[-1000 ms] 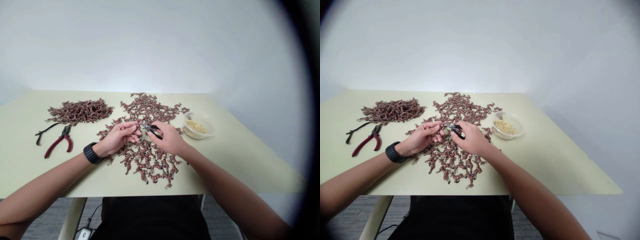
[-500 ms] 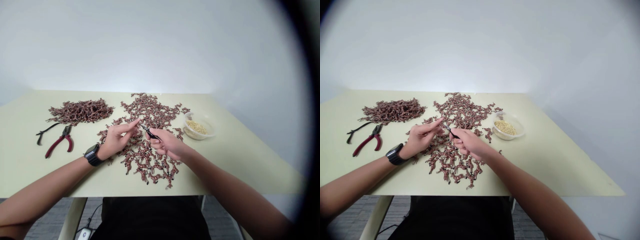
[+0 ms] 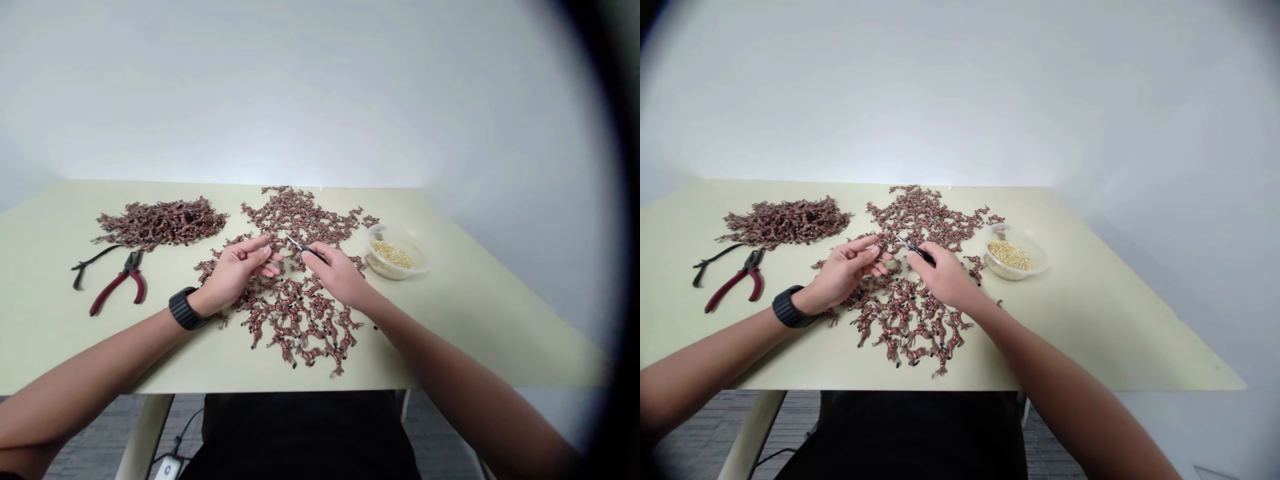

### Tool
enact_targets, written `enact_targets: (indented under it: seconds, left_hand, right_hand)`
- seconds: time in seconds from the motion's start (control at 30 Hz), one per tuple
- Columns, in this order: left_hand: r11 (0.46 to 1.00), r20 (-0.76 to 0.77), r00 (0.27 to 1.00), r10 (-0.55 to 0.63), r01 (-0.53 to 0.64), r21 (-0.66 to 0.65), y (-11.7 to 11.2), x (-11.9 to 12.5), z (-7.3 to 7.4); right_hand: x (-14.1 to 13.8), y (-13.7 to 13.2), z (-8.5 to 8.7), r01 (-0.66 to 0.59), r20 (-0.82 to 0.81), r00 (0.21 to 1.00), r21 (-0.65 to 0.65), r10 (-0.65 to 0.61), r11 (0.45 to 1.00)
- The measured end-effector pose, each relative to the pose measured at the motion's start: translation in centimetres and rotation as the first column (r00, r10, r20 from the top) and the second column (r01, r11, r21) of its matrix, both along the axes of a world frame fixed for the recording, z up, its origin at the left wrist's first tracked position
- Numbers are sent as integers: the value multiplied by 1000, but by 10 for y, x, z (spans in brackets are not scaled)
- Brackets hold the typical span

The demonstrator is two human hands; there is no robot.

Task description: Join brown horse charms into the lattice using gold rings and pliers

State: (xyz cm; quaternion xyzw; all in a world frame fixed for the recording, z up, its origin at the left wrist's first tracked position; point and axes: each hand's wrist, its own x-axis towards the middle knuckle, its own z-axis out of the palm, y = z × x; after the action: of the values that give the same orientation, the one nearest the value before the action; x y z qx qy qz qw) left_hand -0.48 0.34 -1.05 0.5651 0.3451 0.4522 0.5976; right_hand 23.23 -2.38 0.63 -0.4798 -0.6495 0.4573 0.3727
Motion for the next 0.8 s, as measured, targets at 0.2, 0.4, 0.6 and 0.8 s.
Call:
enact_targets:
  seconds: [0.2,0.4,0.6,0.8]
  left_hand:
    - [969,157,984,-86,119,-219,2,-4,-2]
    - [964,165,983,-87,124,-233,1,-3,0]
    - [964,159,984,-84,121,-239,1,-3,-1]
    - [980,112,992,-65,84,-182,-1,-2,-5]
  right_hand:
    - [-2,-2,-3,-33,345,933,375,-107,927]
    - [-1,-2,-2,-72,368,926,392,-84,917]
    - [1,-2,0,-66,334,941,361,-63,930]
    - [2,-2,0,-75,240,970,186,29,980]
